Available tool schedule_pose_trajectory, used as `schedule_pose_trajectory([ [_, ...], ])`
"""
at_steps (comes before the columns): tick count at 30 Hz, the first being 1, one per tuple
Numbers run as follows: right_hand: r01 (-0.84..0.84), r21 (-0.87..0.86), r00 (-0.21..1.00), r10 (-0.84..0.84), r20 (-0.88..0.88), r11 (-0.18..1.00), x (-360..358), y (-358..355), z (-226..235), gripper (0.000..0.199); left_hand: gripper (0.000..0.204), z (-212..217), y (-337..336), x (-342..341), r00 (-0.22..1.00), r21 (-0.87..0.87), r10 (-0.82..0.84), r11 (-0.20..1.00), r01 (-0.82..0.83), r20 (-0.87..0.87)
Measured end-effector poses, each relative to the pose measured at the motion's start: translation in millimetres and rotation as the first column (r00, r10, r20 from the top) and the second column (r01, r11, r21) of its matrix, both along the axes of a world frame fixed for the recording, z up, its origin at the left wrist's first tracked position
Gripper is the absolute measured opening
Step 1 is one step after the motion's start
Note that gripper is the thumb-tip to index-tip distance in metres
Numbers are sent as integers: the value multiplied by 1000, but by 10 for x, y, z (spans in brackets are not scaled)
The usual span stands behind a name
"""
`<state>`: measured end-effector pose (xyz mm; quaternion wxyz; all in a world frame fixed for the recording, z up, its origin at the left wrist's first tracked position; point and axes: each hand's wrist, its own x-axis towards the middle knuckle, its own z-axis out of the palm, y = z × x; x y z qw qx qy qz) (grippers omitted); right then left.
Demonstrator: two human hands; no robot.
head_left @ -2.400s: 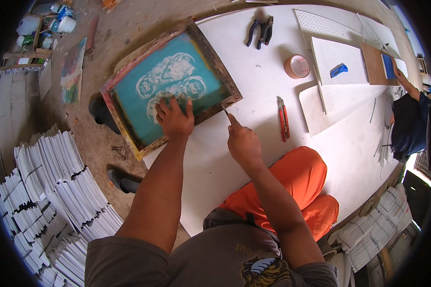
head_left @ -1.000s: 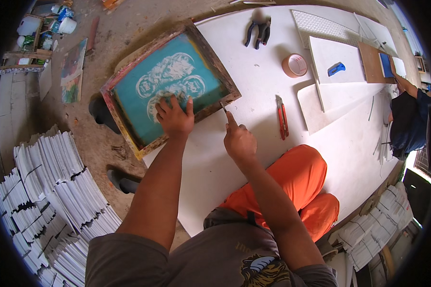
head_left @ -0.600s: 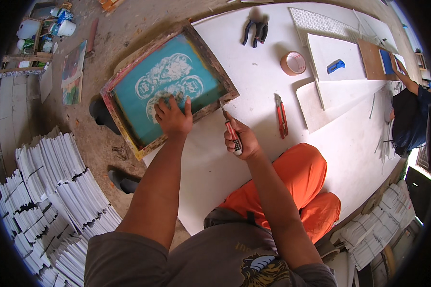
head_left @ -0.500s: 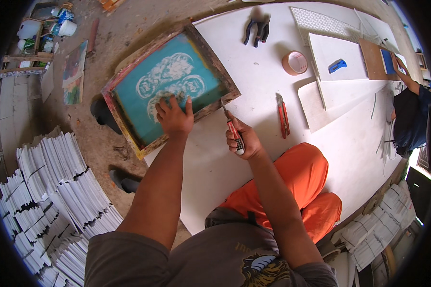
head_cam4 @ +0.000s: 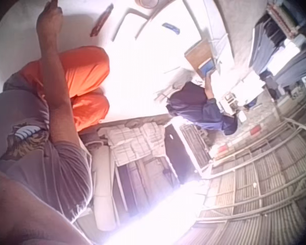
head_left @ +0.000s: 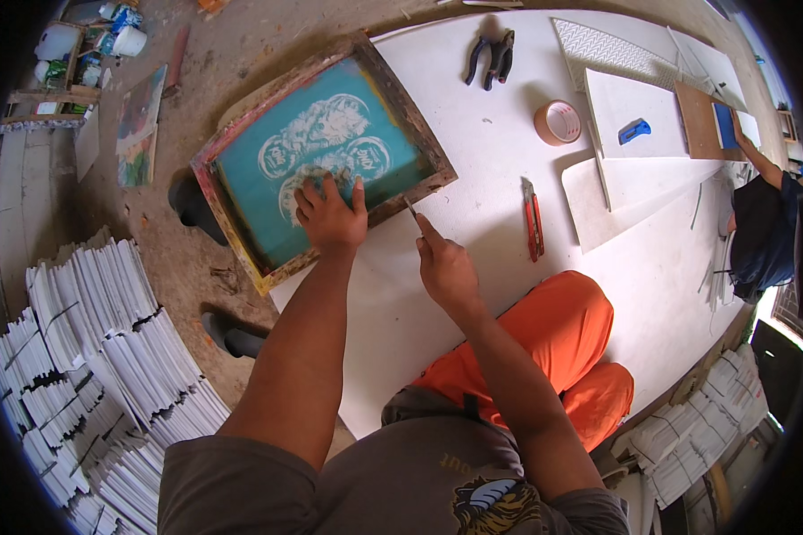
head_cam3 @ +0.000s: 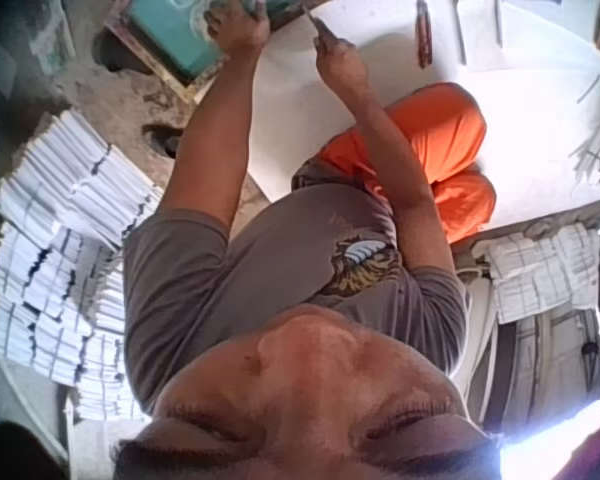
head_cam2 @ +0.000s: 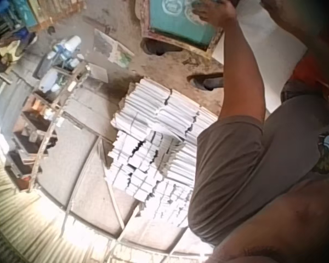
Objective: The person uses a small knife to carve a design into a teal-colored stencil frame placed on a white table. They carefully trace the outlines of the pattern, removing material to create the stencil. The person works continuously on the same frame throughout the clip.
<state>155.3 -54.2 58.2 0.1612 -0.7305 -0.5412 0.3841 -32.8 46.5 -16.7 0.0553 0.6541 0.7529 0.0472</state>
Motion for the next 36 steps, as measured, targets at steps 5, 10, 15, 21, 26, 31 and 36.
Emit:
schedule_pose_trajectory([
  [5, -40, -72, 997, 44, 58, 997, 6, 50, 58, 47, 72, 45, 22, 19, 1000, -64, 13, 998, -14, -7],
  [10, -82, -186, 985, 108, 134, 979, -40, 138, 253, 49, 70, -37, 3, -11, 997, 26, -9, 1000, 11, -81],
  [15, -96, -214, 979, 132, 157, 972, -54, 173, 327, 47, 70, 5, 12, 5, 999, 7, -4, 1000, 4, -44],
  [21, -95, -217, 981, 128, 144, 972, -54, 191, 370, 48, 71, 33, 6, 9, 1000, -16, -4, 1000, 4, -16],
  [26, -101, -220, 981, 133, 138, 970, -47, 203, 376, 48, 70, -22, 5, -6, 998, 25, -5, 1000, 6, -58],
  [31, -102, -216, 982, 133, 136, 971, -43, 185, 343, 48, 71, -16, 4, -5, 999, 23, -3, 1000, 4, -45],
  [36, -97, -223, 982, 130, 137, 970, -36, 189, 360, 48, 71, 3, 3, 4, 1000, 18, -5, 1000, 5, -28],
])
